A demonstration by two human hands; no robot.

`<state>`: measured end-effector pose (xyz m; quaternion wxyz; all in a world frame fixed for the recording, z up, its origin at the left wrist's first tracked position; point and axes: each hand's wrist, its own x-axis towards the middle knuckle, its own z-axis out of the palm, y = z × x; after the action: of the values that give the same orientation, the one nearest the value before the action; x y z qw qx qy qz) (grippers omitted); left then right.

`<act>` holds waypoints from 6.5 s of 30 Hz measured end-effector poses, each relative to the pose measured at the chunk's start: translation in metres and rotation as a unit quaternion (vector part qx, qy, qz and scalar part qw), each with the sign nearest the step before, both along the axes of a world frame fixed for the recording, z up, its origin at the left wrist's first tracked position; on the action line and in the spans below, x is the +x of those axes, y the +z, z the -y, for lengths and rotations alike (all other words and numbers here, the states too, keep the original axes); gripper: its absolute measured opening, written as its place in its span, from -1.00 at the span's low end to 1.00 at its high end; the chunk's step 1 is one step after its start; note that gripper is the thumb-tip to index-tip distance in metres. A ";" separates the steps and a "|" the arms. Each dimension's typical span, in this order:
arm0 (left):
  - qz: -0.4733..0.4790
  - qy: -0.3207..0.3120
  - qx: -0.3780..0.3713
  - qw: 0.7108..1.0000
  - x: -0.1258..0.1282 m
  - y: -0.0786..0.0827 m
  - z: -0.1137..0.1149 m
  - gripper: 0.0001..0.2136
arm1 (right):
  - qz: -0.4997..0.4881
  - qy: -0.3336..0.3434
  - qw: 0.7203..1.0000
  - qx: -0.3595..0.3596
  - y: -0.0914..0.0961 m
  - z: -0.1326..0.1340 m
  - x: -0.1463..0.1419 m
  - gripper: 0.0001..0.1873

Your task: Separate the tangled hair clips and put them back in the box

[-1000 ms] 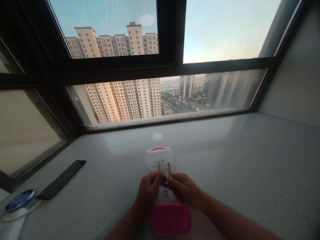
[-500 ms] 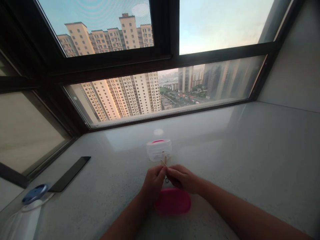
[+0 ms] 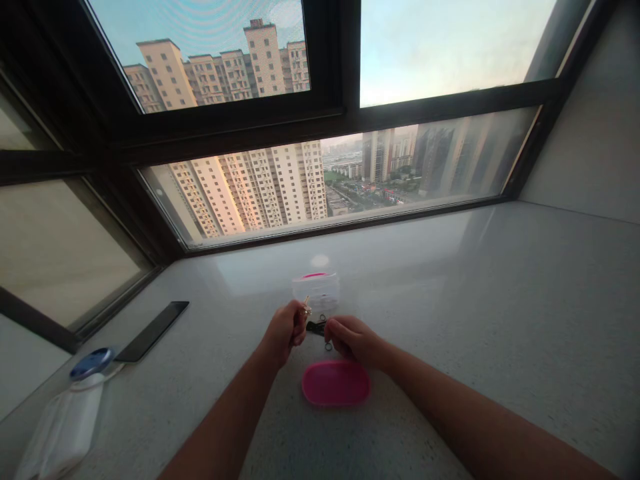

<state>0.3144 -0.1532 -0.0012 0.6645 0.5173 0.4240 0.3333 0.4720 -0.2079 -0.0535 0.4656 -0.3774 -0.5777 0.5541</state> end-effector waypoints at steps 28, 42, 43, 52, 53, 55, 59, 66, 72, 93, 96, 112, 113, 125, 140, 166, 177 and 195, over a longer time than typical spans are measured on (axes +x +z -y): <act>-0.120 0.071 0.043 0.989 0.008 -0.002 -0.023 -0.70 | 0.078 -0.108 0.989 0.064 0.007 0.001 0.006 -0.60; -0.409 -0.048 0.406 0.816 -0.012 -0.027 0.003 -0.84 | 0.468 -0.170 0.854 0.150 0.009 0.000 0.008 -0.67; -0.408 -0.040 0.408 0.816 -0.012 -0.028 0.004 -0.85 | 0.472 -0.166 0.852 0.151 0.009 0.000 0.007 -0.69; -0.349 -0.021 0.438 0.828 -0.010 -0.034 0.009 -0.92 | 0.412 -0.181 0.876 0.172 0.009 -0.002 0.005 -0.82; -0.344 -0.019 0.438 0.830 -0.010 -0.035 0.009 -0.92 | 0.410 -0.183 0.877 0.172 0.009 -0.003 0.006 -0.82; -0.336 -0.009 0.439 0.833 -0.010 -0.036 0.008 -0.93 | 0.407 -0.183 0.878 0.171 0.008 -0.004 0.007 -0.81; -0.311 0.037 0.448 0.837 -0.012 -0.035 0.004 -0.95 | 0.376 -0.194 0.889 0.174 0.005 -0.008 0.011 -0.78; -0.258 0.071 0.458 0.848 -0.012 -0.036 0.000 -0.97 | 0.302 -0.225 0.910 0.172 0.005 -0.007 0.012 -0.78; -0.213 0.071 0.500 0.836 -0.005 -0.035 0.004 -0.96 | 0.256 -0.247 0.921 0.156 0.007 -0.007 0.013 -0.83; -0.102 -0.004 0.526 0.844 -0.003 -0.028 0.011 -0.95 | -0.076 -0.215 0.973 0.024 0.019 -0.007 0.014 -0.82; -0.115 -0.001 0.515 0.849 -0.003 -0.027 0.015 -0.96 | -0.087 -0.195 0.977 0.030 0.019 -0.005 0.013 -0.80; -0.205 -0.053 0.536 0.817 -0.001 -0.032 0.018 -0.89 | -0.082 -0.136 0.987 0.010 0.018 0.000 0.006 -0.81; -0.218 -0.056 0.546 0.807 -0.001 -0.031 0.018 -0.90 | -0.070 -0.140 0.988 0.013 0.018 0.001 0.006 -0.81; -0.205 -0.013 0.583 0.786 0.000 -0.031 0.016 -0.93 | -0.017 -0.158 0.987 0.039 0.012 -0.001 0.006 -0.84; -0.111 0.084 0.433 0.891 -0.006 -0.038 0.005 -0.98 | -0.073 -0.203 0.976 0.002 0.009 -0.008 0.010 -0.70; -0.122 0.037 0.408 0.904 -0.002 -0.038 0.010 -0.81 | -0.079 -0.064 0.994 -0.038 0.005 -0.001 0.005 -0.47; -0.105 0.056 0.345 0.931 -0.001 -0.036 0.014 -0.90 | -0.042 -0.072 0.997 0.002 0.008 0.000 0.005 -0.40; -0.013 0.018 0.283 0.959 0.003 -0.043 0.009 -0.90 | 0.055 -0.177 0.982 0.045 0.012 0.001 0.008 -0.84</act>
<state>0.3171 -0.1620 -0.0438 0.4791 0.6811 0.3296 0.4448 0.4803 -0.2091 -0.0415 0.5403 -0.4827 -0.5508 0.4144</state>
